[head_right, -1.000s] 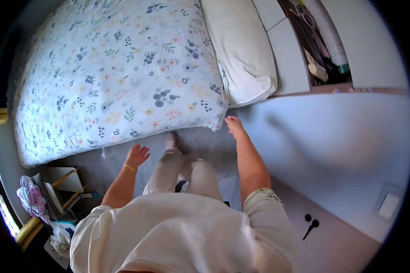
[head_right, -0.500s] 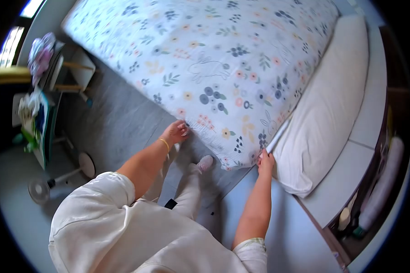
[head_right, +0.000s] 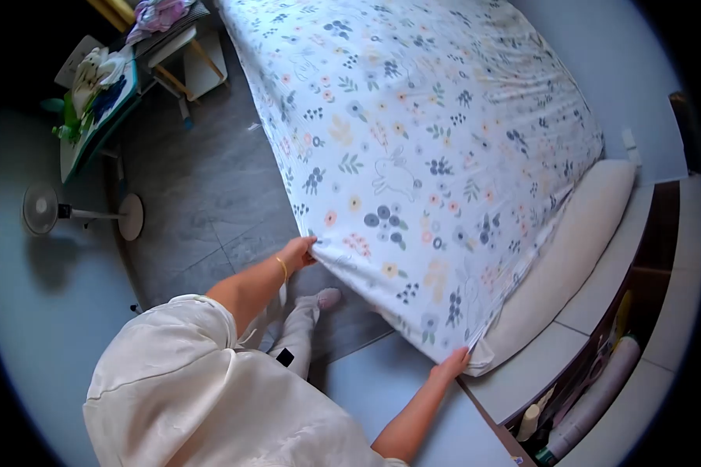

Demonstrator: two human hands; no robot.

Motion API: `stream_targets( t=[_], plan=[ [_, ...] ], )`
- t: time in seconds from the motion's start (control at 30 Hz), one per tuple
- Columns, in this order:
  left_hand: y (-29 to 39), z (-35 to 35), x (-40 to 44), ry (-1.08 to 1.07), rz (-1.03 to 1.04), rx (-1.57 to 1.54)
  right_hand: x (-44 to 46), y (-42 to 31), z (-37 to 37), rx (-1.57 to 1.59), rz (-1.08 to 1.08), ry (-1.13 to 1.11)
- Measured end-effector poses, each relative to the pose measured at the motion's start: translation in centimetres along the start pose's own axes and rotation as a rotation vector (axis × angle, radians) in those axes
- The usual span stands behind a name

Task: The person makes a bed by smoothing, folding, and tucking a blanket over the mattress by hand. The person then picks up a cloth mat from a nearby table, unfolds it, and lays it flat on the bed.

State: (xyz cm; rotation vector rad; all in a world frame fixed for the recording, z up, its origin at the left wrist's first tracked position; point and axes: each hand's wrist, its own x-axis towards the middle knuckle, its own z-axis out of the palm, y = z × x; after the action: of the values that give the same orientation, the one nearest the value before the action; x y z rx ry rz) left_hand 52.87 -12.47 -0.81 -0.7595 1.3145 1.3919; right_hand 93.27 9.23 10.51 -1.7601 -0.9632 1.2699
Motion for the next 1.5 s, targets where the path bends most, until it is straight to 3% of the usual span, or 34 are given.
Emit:
stream_targets(
  t=[0.2, 0.47, 0.6, 0.7, 0.73, 0.83, 0.93, 0.97, 1.0, 1.03, 1.13, 1.23, 1.33, 1.5],
  plan=[
    [-3.2, -2.1, 5.4, -0.033, -0.015, -0.022, 0.4, 6.5, -3.0, -0.043, 0.015, -0.031],
    [-0.2, -2.9, 3.5, -0.273, -0.181, 0.386, 1.1, 7.9, -2.2, -0.296, 0.020, 0.067],
    [0.1, -2.3, 3.1, -0.186, -0.141, 0.470, 3.5, 11.0, -2.3, -0.374, -0.024, 0.145],
    [1.2, -1.5, 1.0, -0.043, -0.100, 0.512, 4.0, 7.8, -0.5, -0.357, 0.159, 0.177],
    [1.8, -1.5, 0.6, -0.008, -0.093, 0.504, 1.0, 4.8, 2.0, -0.586, 0.069, 0.410],
    [2.9, -2.6, 4.2, -0.021, -0.154, 0.430, 3.3, 5.3, 4.8, -0.601, -0.122, 0.233],
    [6.5, -3.0, 5.5, 0.141, -0.131, 0.257, 1.9, 3.5, 10.3, -0.670, -0.228, -0.098],
    [8.1, -2.9, 5.5, 0.166, -0.104, 0.207, 1.3, 3.1, 12.7, -0.520, -0.202, -0.266],
    [10.0, -2.8, 5.5, 0.191, -0.077, 0.157, 2.9, 4.1, 14.6, -0.605, -0.176, -0.373],
    [12.2, -2.5, 5.4, 0.215, -0.048, 0.107, 1.5, 2.9, 17.0, -0.732, -0.413, -0.442],
    [19.2, -1.9, 5.2, 0.142, 0.043, -0.084, -0.7, -1.1, 25.2, -0.876, -0.636, -0.600],
    [27.6, -1.9, 7.2, 0.103, 0.136, -0.196, -5.1, -6.6, 34.7, -0.958, -0.602, -0.715],
    [37.1, -1.5, 11.4, 0.197, 0.161, -0.262, -8.6, -9.9, 44.8, -0.958, -0.680, -0.807],
    [50.4, -2.5, 14.5, 0.213, 0.172, -0.283, -14.2, -10.7, 62.4, -0.907, -1.102, -0.885]
  ],
)
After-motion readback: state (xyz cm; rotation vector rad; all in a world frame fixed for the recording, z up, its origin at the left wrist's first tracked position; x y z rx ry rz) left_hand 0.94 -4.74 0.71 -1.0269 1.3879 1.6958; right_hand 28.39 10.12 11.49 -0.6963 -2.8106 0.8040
